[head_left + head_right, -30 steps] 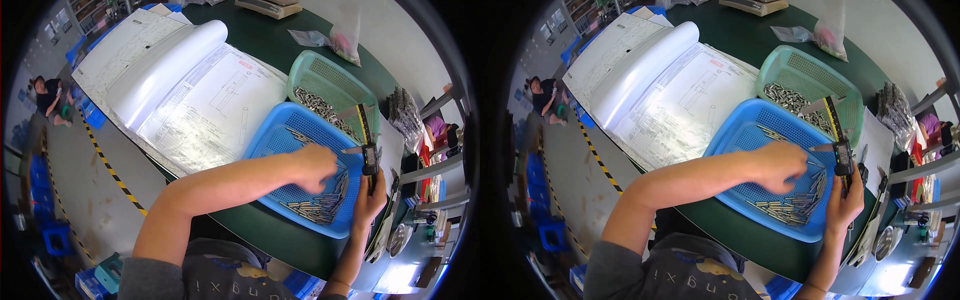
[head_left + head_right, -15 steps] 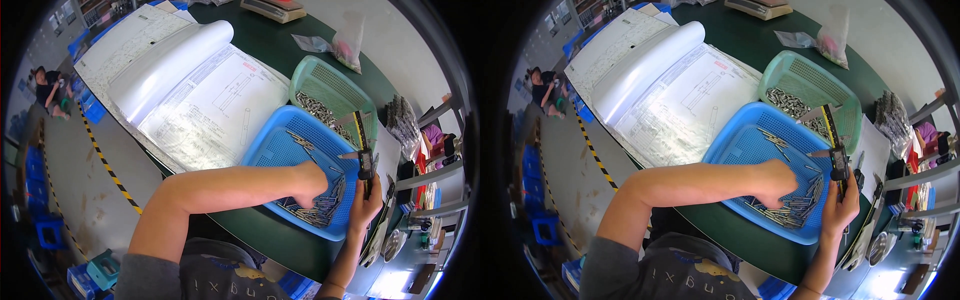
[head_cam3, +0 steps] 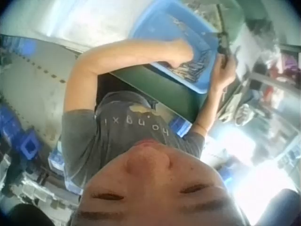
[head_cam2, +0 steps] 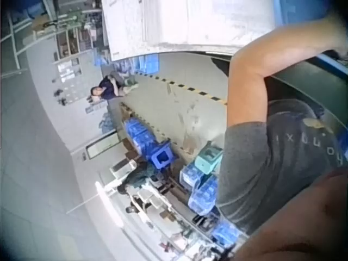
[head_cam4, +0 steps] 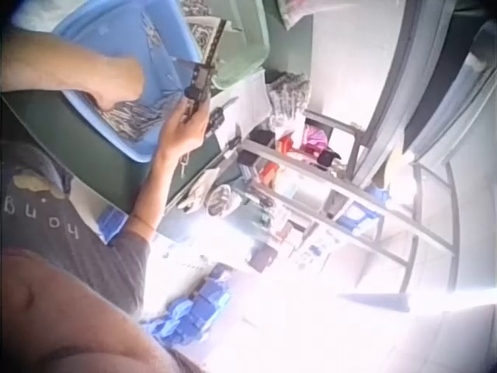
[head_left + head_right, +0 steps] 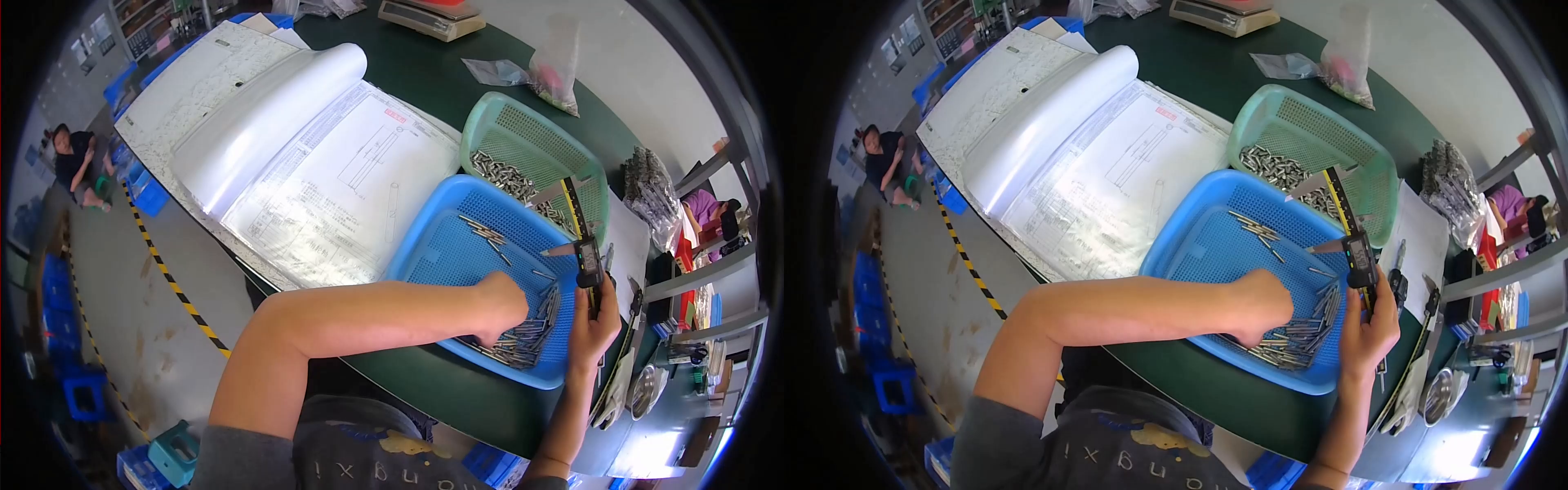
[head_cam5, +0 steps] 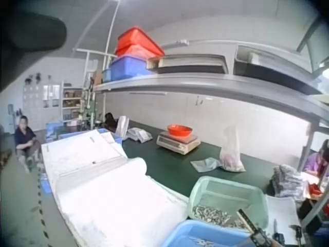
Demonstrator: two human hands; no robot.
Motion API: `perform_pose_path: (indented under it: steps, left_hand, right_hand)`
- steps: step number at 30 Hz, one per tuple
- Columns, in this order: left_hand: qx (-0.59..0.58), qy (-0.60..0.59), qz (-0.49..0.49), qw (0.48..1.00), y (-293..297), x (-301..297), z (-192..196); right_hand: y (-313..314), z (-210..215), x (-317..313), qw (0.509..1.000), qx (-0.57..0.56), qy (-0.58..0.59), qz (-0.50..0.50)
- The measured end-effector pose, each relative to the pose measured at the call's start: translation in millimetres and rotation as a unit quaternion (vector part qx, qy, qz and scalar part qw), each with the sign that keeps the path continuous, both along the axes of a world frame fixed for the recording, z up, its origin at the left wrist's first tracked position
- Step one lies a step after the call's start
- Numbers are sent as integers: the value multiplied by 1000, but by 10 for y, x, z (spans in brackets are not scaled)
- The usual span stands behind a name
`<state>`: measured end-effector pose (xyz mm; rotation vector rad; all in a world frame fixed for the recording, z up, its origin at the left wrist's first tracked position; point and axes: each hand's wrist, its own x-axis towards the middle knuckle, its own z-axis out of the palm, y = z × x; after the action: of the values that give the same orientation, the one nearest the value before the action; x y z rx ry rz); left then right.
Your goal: Measure metal components using calipers and a micrometer and verify against documentation.
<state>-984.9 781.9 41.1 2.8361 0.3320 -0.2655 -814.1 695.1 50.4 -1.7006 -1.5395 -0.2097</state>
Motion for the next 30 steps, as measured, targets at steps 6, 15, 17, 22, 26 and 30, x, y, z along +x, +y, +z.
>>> perform_pose_path:
  steps: [6,15,17,22,26,30]
  left_hand:
    - [-190,-292,176,920,241,-61,-47]
    - [-424,-539,303,662,473,-83,47]
    - [-480,-553,314,604,483,-86,65]
    - [-560,-527,294,567,475,-156,108]
    - [-584,-491,308,568,500,-198,146]
    - [-600,-471,330,555,524,-213,158]
  right_hand:
    - [-21,-42,51,999,32,25,6]
    - [-39,-36,40,999,46,-4,9]
    - [-27,-20,31,1000,28,-7,-2]
    - [-22,16,-2,1000,17,3,16]
    - [-19,31,-17,1000,10,-6,17]
    - [-16,35,-13,999,22,-22,19]
